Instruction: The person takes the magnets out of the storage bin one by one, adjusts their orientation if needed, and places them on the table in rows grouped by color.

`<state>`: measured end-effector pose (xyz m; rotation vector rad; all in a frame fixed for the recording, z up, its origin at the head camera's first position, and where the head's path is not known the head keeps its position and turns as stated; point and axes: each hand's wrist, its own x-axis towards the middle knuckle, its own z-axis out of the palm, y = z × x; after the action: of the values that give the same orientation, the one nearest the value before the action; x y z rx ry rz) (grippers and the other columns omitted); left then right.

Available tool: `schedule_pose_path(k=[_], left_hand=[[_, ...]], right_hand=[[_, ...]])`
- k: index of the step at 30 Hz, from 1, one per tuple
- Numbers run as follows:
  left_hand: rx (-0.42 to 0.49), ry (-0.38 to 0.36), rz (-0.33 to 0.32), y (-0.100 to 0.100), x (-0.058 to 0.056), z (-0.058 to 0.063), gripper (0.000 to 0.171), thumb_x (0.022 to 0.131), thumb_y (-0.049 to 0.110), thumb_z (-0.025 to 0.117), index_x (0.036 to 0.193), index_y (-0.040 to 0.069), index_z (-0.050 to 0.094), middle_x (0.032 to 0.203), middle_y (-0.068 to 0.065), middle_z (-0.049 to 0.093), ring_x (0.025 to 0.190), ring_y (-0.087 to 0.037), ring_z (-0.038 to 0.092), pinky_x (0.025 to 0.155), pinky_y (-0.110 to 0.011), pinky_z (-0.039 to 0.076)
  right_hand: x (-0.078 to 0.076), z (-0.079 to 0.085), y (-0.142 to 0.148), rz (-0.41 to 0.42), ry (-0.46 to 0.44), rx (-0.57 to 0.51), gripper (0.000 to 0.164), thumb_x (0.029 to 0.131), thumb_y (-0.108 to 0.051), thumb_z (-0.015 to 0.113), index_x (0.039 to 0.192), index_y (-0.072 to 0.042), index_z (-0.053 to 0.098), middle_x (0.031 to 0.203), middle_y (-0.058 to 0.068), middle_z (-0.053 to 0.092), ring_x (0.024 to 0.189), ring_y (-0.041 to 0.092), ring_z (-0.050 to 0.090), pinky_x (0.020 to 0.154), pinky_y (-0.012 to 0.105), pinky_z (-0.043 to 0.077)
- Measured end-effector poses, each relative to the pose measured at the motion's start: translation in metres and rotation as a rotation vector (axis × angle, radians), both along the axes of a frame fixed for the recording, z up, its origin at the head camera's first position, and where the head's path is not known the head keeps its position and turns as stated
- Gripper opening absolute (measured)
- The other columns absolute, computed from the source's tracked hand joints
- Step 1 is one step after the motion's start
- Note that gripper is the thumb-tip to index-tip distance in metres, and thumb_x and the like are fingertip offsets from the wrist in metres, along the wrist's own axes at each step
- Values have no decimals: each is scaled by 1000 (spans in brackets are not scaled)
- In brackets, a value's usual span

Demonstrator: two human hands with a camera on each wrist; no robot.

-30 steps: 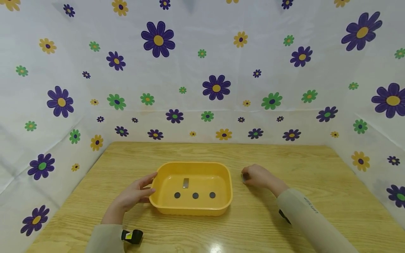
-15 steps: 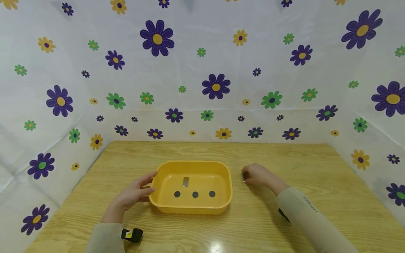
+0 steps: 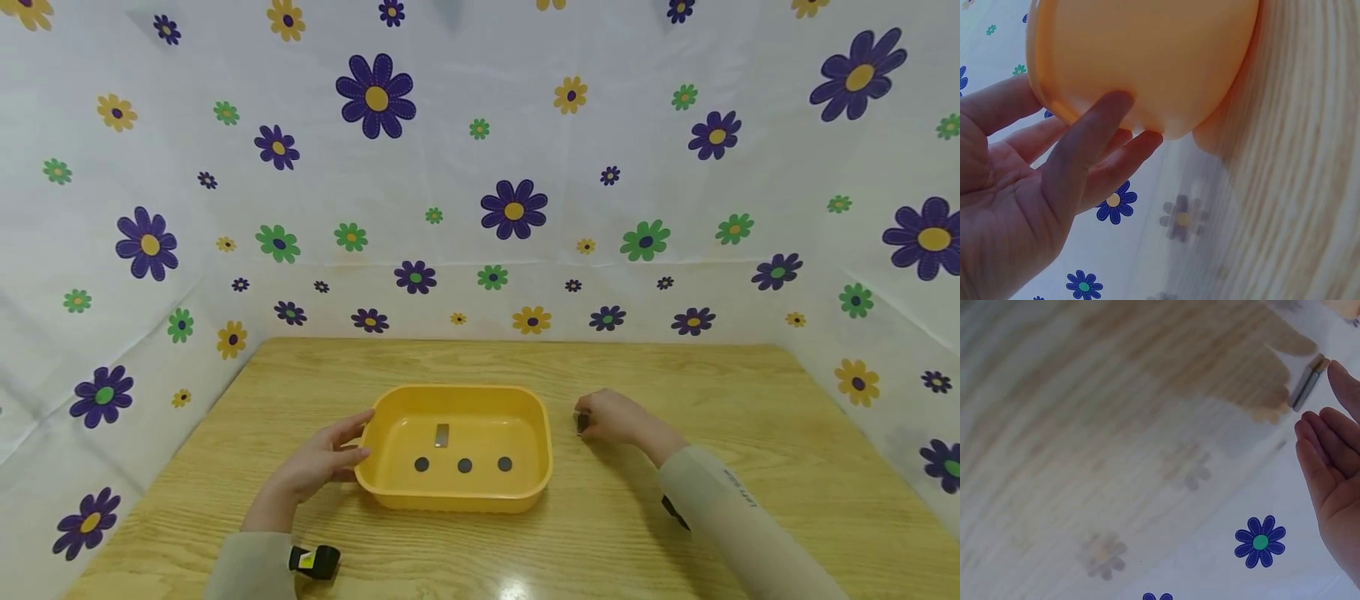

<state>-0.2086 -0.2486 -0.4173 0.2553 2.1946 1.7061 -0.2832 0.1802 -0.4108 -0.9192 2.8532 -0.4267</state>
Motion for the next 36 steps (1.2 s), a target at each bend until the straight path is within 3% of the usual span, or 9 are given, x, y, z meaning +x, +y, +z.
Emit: schedule_pose_path(k=[5, 10, 15, 19, 25, 36], left_hand=[[2, 2, -9, 0, 0, 0, 63, 88, 12, 54, 141, 7, 20, 141, -29, 10, 117, -41, 37, 80, -39, 48], [1, -4, -1, 0, 0, 2, 62, 88, 12, 53, 141, 8, 21, 142, -28, 10, 118, -41, 36, 80, -38, 48], [6, 9, -15, -1, 0, 2, 62, 89, 11, 52, 141, 7, 20, 141, -29, 9, 116, -41, 39, 80, -39, 48], [-2, 7, -6, -1, -1, 0, 62, 88, 12, 53, 141, 8, 21, 141, -28, 12, 115, -39, 41, 79, -38, 48], [-11, 5, 0, 0, 0, -1, 63, 88, 14, 55, 141, 8, 22, 140, -27, 16, 111, -36, 45, 80, -37, 48], [3, 3, -13, 0, 1, 3, 63, 89, 12, 53, 141, 7, 19, 141, -29, 10, 112, -39, 43, 80, -39, 48]], right_hand=[[3, 11, 0, -64, 15, -8, 40, 74, -14, 71, 105, 7, 59, 102, 18, 60, 94, 32, 56, 81, 43, 45], [3, 17, 0, -61, 26, -16, 40, 74, -13, 71, 106, 7, 58, 103, 18, 60, 93, 32, 56, 80, 43, 45], [4, 14, -1, -88, -36, 3, 39, 74, -11, 71, 107, 5, 59, 105, 17, 60, 98, 32, 54, 85, 43, 43], [4, 8, -2, -56, -45, 18, 31, 72, -7, 70, 100, 3, 62, 95, 13, 62, 89, 28, 56, 82, 42, 45], [2, -1, 0, 52, -10, 9, 10, 72, -2, 69, 76, -7, 61, 70, -2, 58, 64, 12, 50, 62, 28, 45], [0, -3, 1, 77, 27, -3, 10, 72, -1, 68, 74, -8, 61, 70, -2, 58, 64, 10, 50, 62, 27, 46]])
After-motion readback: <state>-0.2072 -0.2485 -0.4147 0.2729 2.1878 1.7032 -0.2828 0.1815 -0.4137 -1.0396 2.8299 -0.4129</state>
